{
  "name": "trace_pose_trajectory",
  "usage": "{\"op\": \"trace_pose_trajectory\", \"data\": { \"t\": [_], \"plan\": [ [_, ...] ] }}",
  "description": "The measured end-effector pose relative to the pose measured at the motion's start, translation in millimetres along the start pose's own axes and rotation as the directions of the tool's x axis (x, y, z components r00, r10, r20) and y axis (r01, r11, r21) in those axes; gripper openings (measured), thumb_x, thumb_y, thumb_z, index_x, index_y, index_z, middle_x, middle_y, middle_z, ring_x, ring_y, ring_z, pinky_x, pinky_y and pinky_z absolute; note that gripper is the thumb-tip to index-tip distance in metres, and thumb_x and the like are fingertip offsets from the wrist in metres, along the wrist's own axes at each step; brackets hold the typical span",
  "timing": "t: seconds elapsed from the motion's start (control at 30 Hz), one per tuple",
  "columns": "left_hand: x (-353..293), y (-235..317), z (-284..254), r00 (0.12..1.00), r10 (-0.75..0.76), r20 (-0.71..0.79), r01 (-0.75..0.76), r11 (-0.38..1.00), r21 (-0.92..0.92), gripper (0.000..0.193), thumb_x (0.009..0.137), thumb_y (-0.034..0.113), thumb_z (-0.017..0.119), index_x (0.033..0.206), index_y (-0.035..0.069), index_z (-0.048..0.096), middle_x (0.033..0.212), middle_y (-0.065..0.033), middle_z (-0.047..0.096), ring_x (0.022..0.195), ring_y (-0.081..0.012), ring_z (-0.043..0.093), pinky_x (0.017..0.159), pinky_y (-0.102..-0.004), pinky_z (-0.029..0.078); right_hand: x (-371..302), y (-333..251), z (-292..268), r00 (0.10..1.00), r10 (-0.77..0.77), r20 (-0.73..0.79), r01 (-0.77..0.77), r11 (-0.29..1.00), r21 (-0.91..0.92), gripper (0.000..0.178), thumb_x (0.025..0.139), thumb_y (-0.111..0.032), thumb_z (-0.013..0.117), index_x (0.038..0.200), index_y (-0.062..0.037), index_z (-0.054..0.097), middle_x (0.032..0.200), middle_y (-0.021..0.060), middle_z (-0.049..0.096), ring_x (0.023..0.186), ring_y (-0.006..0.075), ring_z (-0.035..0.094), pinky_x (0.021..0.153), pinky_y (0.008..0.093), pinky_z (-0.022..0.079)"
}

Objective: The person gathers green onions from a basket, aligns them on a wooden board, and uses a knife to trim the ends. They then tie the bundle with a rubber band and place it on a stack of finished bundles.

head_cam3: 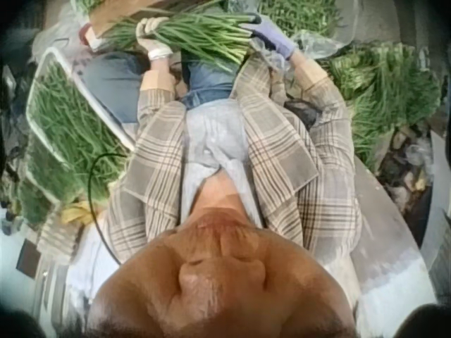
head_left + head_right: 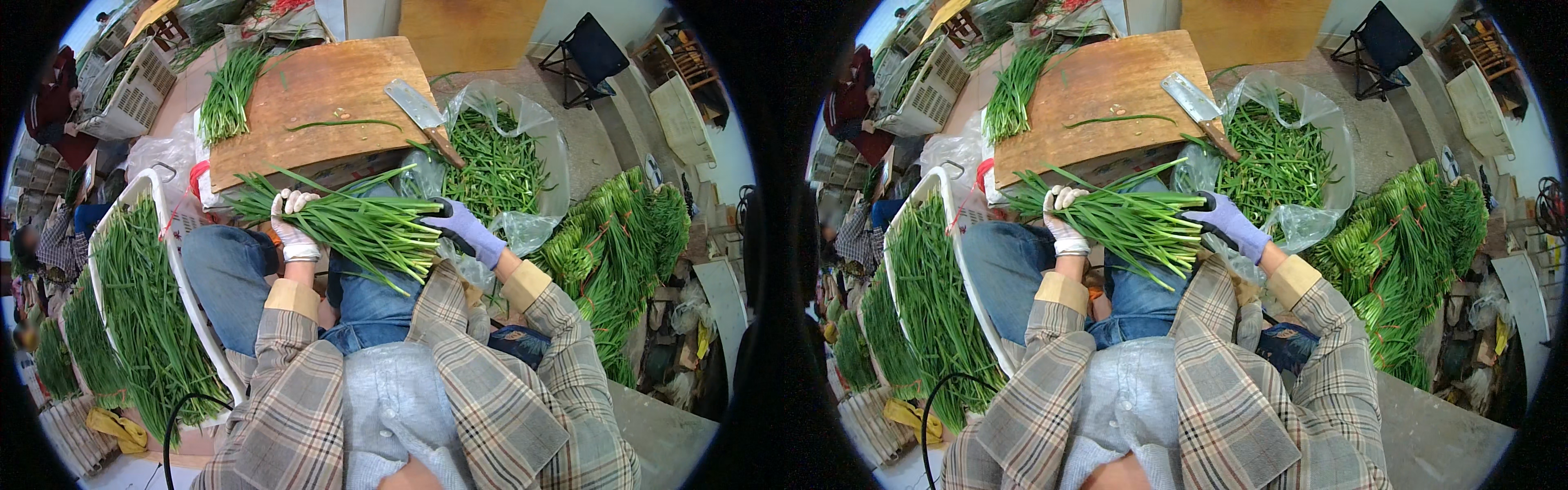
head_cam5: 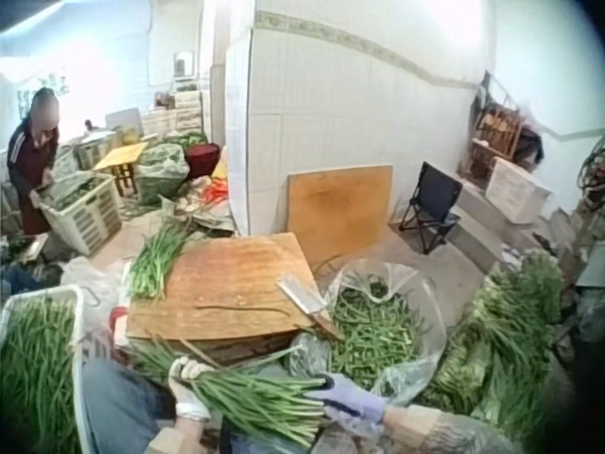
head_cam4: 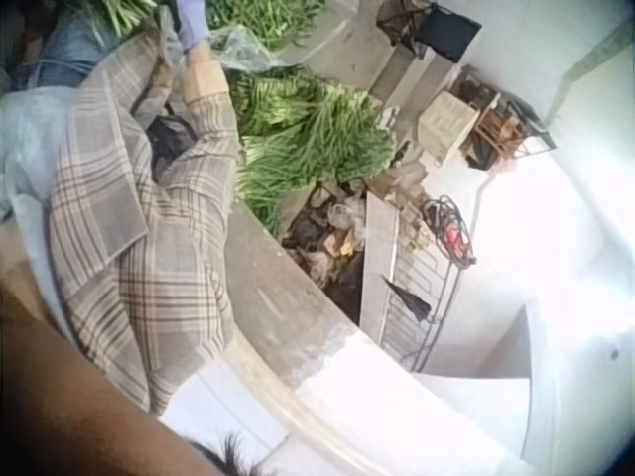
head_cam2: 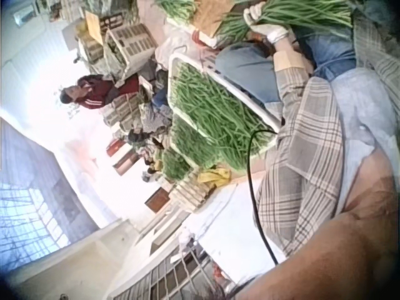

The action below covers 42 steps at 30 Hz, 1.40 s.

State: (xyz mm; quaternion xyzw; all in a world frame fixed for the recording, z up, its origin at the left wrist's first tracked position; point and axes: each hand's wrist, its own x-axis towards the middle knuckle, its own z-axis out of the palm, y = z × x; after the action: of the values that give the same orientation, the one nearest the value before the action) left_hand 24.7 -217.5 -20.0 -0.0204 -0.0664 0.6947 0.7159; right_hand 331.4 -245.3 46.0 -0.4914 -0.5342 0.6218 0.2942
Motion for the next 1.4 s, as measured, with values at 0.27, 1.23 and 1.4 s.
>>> {"op": "trace_pose_trajectory", "data": {
  "t": [0.27,1.23,1.4],
  "plan": [
    [-3,-7,7,0.975,0.076,-0.210,-0.073,0.997,0.022,0.008,0.081,0.014,0.060,0.080,0.007,0.057,0.059,0.0023,0.047,0.060,-0.0140,0.048,0.072,-0.0293,0.042,-22,-49,-17,0.927,-0.249,-0.281,0.176,0.949,-0.261,0.029,0.081,-0.024,0.066,0.098,-0.0009,0.061,0.090,0.0064,0.061,0.075,0.0157,0.059,0.070,0.0266,0.049],
    [-4,-7,-7,0.980,0.083,-0.183,-0.088,0.996,-0.024,0.009,0.081,0.016,0.060,0.081,0.007,0.059,0.060,0.0019,0.051,0.060,-0.0146,0.050,0.073,-0.0301,0.043,-1,5,11,0.985,0.128,-0.113,-0.079,0.930,0.359,0.030,0.085,-0.008,0.062,0.112,0.0024,0.059,0.102,0.0068,0.065,0.088,0.0119,0.061,0.079,0.0243,0.049],
    [-5,-10,-16,0.944,0.147,-0.296,-0.126,0.988,0.090,0.010,0.082,0.016,0.060,0.079,0.007,0.059,0.060,0.0016,0.051,0.061,-0.0156,0.051,0.074,-0.0319,0.043,-2,9,1,0.984,0.028,-0.174,0.005,0.982,0.186,0.028,0.081,-0.012,0.067,0.105,0.0030,0.062,0.095,0.0065,0.066,0.084,0.0104,0.060,0.077,0.0231,0.047]
  ]
}}
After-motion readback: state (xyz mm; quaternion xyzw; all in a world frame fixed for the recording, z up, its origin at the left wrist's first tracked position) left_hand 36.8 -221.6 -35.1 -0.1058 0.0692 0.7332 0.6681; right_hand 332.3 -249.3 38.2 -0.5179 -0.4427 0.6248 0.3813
